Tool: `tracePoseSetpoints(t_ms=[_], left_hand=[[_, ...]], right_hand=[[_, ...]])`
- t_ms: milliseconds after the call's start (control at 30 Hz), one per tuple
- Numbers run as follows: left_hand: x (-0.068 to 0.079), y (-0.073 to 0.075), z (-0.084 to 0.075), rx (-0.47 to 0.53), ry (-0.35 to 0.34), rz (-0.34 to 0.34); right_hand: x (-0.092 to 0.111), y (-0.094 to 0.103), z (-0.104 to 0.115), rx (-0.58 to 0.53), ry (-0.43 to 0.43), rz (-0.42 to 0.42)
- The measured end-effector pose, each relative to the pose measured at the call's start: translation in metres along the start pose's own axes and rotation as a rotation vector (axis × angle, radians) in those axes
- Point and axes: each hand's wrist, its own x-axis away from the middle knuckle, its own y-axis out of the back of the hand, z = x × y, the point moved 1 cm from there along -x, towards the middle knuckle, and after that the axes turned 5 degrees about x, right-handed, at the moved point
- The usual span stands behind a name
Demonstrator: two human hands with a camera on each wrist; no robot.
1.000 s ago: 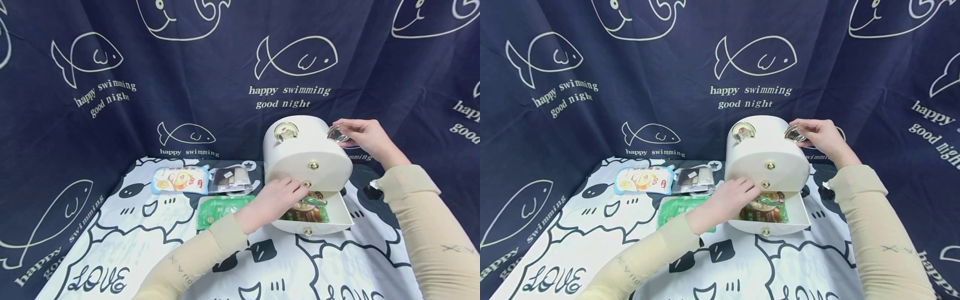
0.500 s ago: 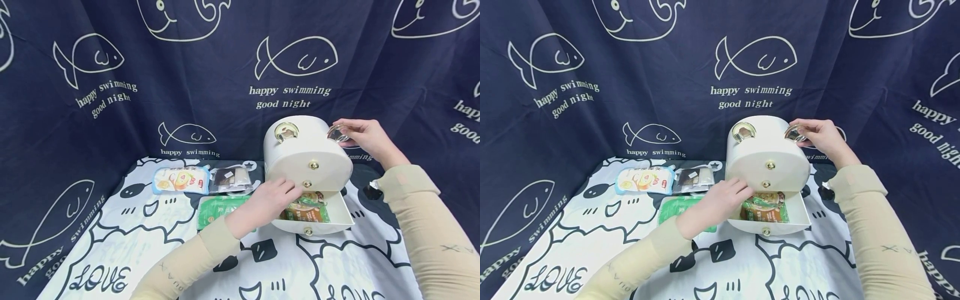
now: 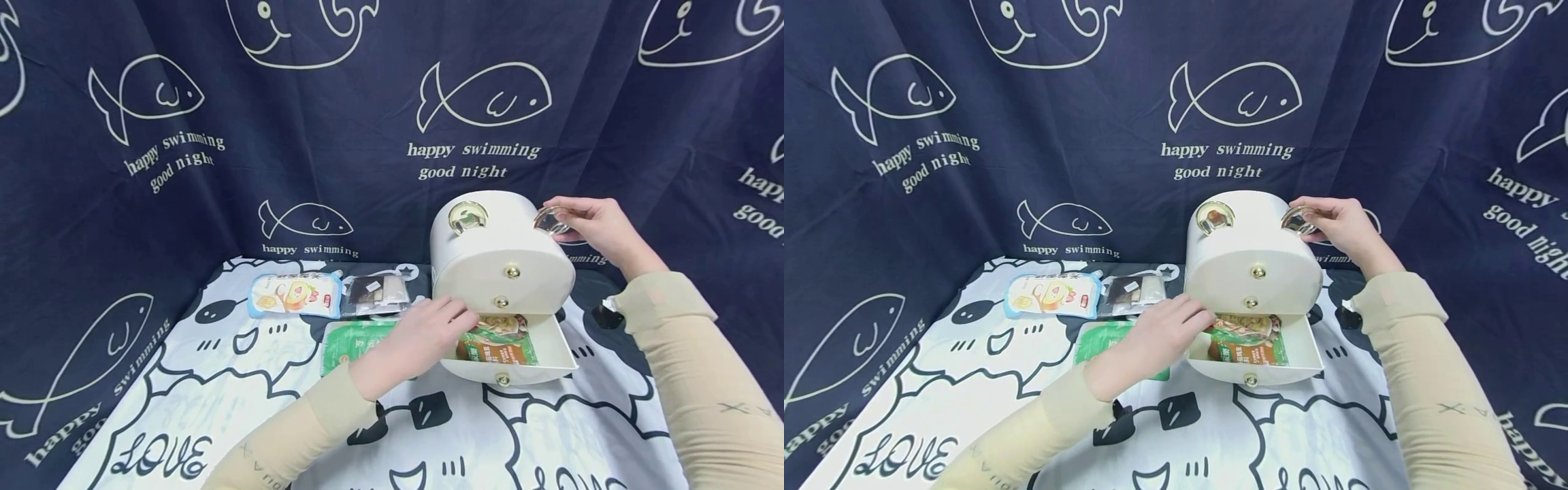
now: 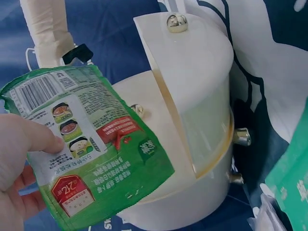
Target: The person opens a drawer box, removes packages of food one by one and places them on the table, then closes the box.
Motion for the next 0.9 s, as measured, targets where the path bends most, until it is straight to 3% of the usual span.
tracePoseSetpoints(t_ms=[433,900], left_hand=[[0.025,0.008,0.012,-0.028,-0.031,-0.127],[0.058,0.019,0.022,-0.037,0.036,-0.214]], right_hand=[[0.002,0.0,0.001,0.014,-0.013,0.002],[0.0,-0.001,-0.002,-0.015,0.004,-0.011]])
